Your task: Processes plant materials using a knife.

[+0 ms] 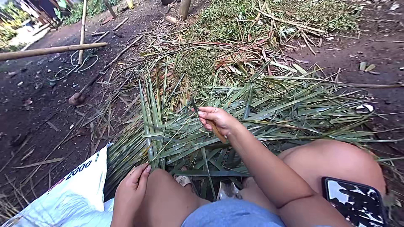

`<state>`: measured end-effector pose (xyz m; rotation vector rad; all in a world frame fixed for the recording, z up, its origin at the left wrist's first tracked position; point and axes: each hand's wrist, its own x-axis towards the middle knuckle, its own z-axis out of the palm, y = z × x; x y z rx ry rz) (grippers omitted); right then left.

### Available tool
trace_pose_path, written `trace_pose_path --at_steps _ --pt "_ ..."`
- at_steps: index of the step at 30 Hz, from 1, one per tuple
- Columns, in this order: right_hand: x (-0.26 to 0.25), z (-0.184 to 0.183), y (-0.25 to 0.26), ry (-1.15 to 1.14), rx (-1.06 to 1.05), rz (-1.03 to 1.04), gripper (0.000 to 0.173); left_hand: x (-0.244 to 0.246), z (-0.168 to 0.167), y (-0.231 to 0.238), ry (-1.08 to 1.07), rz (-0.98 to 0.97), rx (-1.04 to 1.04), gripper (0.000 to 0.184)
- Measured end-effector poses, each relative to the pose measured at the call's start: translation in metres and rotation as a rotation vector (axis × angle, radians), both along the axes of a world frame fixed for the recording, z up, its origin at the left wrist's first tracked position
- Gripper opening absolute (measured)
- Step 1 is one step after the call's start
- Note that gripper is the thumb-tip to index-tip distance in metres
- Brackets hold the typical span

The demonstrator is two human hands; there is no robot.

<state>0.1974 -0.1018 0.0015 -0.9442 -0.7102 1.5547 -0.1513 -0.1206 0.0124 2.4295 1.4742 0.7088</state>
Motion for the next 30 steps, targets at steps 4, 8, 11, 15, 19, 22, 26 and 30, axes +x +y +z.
trace_pose_path --at_steps 4,8,11,15,19,22,26,30 --pt "0.026 -0.005 0.004 0.047 -0.003 -0.125 0.028 -0.032 0.005 0.001 0.032 0.002 -0.046 0.038" --pt "0.046 -0.016 0.006 0.079 0.018 -0.210 0.026 -0.071 0.009 0.001 0.039 0.007 -0.106 0.037" --pt "0.063 -0.022 0.008 0.090 0.004 -0.314 0.027 -0.106 0.015 0.000 0.093 0.060 -0.140 0.038" --pt "0.078 -0.014 0.008 0.126 -0.037 -0.343 0.028 -0.147 0.017 0.001 0.112 0.106 -0.294 0.042" --pt "0.052 -0.029 0.011 0.121 0.027 -0.293 0.026 -0.122 0.016 0.005 0.196 0.149 -0.607 0.045" --pt "0.033 -0.021 0.009 0.097 0.041 -0.271 0.026 -0.067 0.016 0.008 0.401 0.255 -0.601 0.063" --pt "0.036 -0.011 0.007 0.125 0.009 -0.390 0.026 -0.023 0.030 -0.001 0.569 0.393 -0.497 0.068" --pt "0.049 -0.005 0.003 0.189 -0.010 -0.492 0.025 -0.006 0.041 0.000 0.411 0.195 -0.352 0.050"
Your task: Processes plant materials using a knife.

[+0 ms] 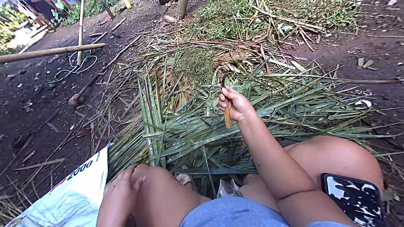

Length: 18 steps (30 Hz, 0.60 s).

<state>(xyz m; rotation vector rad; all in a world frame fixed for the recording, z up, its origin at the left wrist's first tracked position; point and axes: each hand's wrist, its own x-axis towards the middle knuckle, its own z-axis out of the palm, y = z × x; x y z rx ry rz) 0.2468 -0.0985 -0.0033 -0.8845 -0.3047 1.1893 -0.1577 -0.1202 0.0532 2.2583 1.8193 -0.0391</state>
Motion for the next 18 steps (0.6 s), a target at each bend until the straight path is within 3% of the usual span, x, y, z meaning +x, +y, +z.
trace_pose_path --at_steps 6,8,12,15,18 --pt "-0.004 0.011 0.001 0.015 0.029 0.006 0.027 0.071 -0.053 0.020 -0.277 -0.259 0.387 0.062" --pt "-0.007 0.011 0.000 -0.001 0.038 0.027 0.027 0.094 -0.062 0.033 -0.321 -0.244 0.246 0.071" --pt "-0.010 -0.004 -0.002 -0.026 0.097 0.051 0.025 0.146 -0.067 0.063 -0.292 -0.184 -0.242 0.080" --pt "-0.009 -0.003 -0.004 -0.007 0.088 0.041 0.025 0.172 -0.090 0.083 -0.289 -0.303 -0.327 0.061" --pt "-0.005 0.004 -0.007 -0.012 0.055 0.002 0.026 0.175 -0.103 0.096 -0.538 -0.305 -0.327 0.033"
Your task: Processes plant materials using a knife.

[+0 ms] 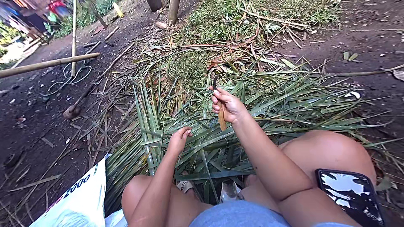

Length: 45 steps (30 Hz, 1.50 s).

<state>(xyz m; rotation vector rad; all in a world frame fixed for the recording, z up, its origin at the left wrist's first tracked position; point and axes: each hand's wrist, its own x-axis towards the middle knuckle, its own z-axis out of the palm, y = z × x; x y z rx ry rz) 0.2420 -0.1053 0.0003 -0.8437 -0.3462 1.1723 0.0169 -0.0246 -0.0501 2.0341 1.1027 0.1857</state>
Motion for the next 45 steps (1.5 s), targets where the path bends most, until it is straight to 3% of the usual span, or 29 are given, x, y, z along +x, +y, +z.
trace_pose_path --at_steps 3,5,9,14,18,26,34,40,45 --pt "0.005 -0.006 0.004 -0.036 -0.001 -0.045 0.028 -0.006 -0.008 0.003 -0.451 0.086 -0.001 0.029" --pt "0.004 -0.013 0.009 -0.073 0.018 -0.030 0.028 -0.005 -0.008 0.004 -0.548 0.071 0.191 0.028" --pt "-0.017 -0.024 0.022 -0.215 0.065 0.104 0.033 -0.001 -0.002 0.007 -0.371 0.113 0.392 0.033" --pt "-0.058 -0.037 0.029 -0.386 0.037 0.353 0.031 -0.006 0.005 0.006 -0.263 0.172 0.394 0.033" --pt "-0.073 -0.047 0.032 -0.399 0.015 0.417 0.030 -0.013 0.010 0.006 -0.204 0.156 0.431 0.033" --pt "-0.075 -0.046 0.032 -0.293 -0.083 0.384 0.031 -0.023 0.009 0.002 -0.099 0.107 0.484 0.032" --pt "-0.044 -0.039 0.034 -0.237 -0.096 0.231 0.031 -0.041 0.017 0.007 -0.019 0.092 0.436 0.034" --pt "-0.013 -0.049 0.029 -0.202 -0.053 0.092 0.029 -0.063 0.014 0.016 -0.129 0.055 0.311 0.032" --pt "-0.032 -0.039 0.030 -0.167 -0.011 0.171 0.030 -0.060 0.010 0.009 -0.209 0.053 0.304 0.026"
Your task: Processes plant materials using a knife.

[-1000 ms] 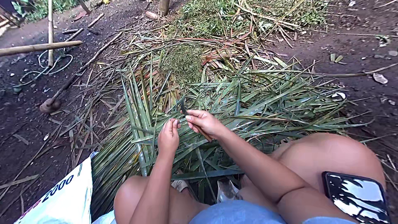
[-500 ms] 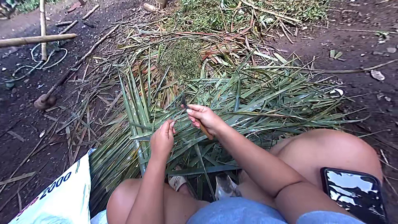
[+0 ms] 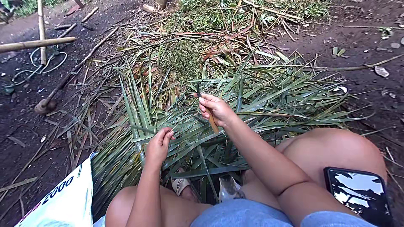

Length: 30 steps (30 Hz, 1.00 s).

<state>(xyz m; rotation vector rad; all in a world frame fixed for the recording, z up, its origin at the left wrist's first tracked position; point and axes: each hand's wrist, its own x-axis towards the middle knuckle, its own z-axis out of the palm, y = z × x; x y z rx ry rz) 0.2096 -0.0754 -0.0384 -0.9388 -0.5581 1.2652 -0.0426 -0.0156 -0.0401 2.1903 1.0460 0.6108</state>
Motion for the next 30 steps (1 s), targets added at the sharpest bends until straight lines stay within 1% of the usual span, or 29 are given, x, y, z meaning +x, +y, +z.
trace_pose_path --at_steps 5,9,15,20,26,30 --pt "-0.040 -0.009 0.004 -0.059 -0.028 0.251 0.031 0.010 0.004 -0.004 0.024 0.091 0.046 0.027" --pt "-0.061 -0.015 0.002 -0.066 -0.056 0.324 0.030 0.015 0.007 -0.005 0.053 0.103 0.050 0.027" --pt "-0.056 -0.013 0.003 -0.002 -0.115 0.273 0.031 0.014 0.006 -0.004 0.099 0.110 0.054 0.027" --pt "-0.044 -0.007 0.005 -0.024 -0.147 0.246 0.029 0.013 0.011 -0.002 0.141 0.114 0.096 0.027" --pt "-0.012 -0.006 0.008 -0.004 -0.175 0.095 0.028 0.006 0.015 0.006 0.208 0.137 0.182 0.027" --pt "0.011 -0.009 0.005 0.064 -0.129 -0.003 0.026 -0.002 0.016 0.009 0.202 0.162 0.212 0.026"
